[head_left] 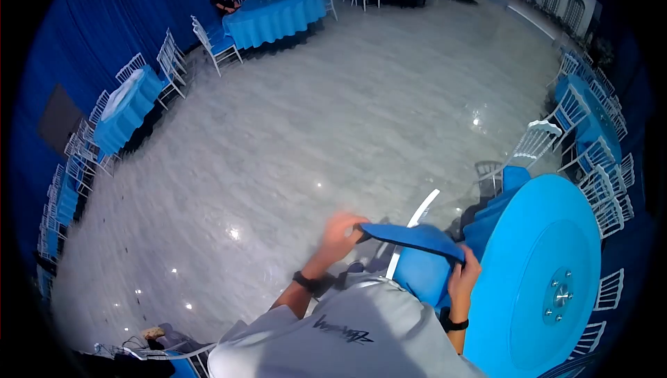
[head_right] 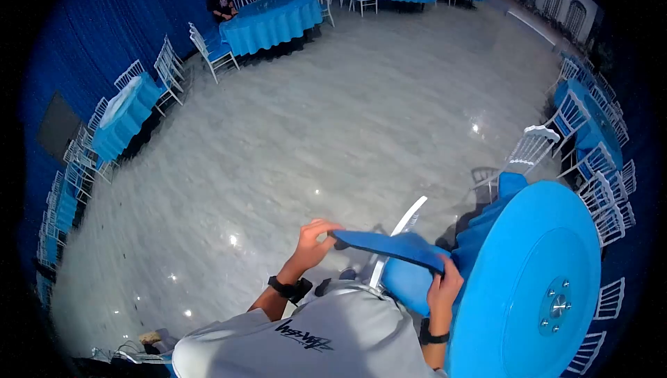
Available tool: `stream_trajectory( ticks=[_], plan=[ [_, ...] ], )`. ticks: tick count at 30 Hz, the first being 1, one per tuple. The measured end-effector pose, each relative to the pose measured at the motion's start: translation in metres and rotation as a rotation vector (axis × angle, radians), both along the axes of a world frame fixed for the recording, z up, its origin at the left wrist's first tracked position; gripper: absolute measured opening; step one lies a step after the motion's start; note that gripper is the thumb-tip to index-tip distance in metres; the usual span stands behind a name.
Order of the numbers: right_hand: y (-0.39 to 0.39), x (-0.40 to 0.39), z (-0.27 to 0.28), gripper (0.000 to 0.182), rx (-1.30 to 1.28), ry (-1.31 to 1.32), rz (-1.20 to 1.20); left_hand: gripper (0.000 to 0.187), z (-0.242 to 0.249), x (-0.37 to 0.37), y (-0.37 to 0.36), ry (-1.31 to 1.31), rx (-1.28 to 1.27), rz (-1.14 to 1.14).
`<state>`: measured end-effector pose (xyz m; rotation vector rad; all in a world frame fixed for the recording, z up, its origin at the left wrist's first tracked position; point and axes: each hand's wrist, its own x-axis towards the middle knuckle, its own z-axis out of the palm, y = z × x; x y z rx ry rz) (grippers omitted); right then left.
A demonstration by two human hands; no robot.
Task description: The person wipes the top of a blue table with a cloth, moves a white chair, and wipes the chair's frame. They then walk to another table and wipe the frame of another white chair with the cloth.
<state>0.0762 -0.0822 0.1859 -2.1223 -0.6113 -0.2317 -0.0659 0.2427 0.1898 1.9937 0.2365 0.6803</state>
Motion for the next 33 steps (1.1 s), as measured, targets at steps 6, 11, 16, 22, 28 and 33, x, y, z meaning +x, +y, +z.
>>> stream_trajectory(
  ticks=[6, 11, 16, 22, 28, 33],
  plan=[
    [-0.032, 0.021, -0.006, 0.038, -0.001, 0.118, 0.043, 0.016, -0.064, 0.018, 0.008, 0.072, -0.806, -0.055],
    [-0.012, 0.078, -0.138, 0.071, -0.624, 0.235, 0.073, 0.039, -0.207, 0.087, 0.008, 0.589, -0.294, 0.19],
    [-0.006, 0.04, -0.214, 0.082, -0.449, 0.333, 0.405, 0.082, -0.263, 0.089, -0.045, 0.589, -0.043, 0.082],
    [-0.01, -0.011, -0.267, 0.072, -0.522, 0.726, 0.933, 0.117, -0.234, 0.078, -0.118, 0.666, 0.106, -0.364],
    [0.01, -0.015, -0.233, 0.059, -0.625, 0.717, 0.781, 0.12, -0.233, 0.091, -0.115, 0.86, 0.043, -0.422],
    [0.033, -0.013, -0.172, 0.046, -0.529, 0.923, 0.601, 0.119, -0.243, 0.088, -0.113, 0.818, 0.017, -0.422]
  ],
)
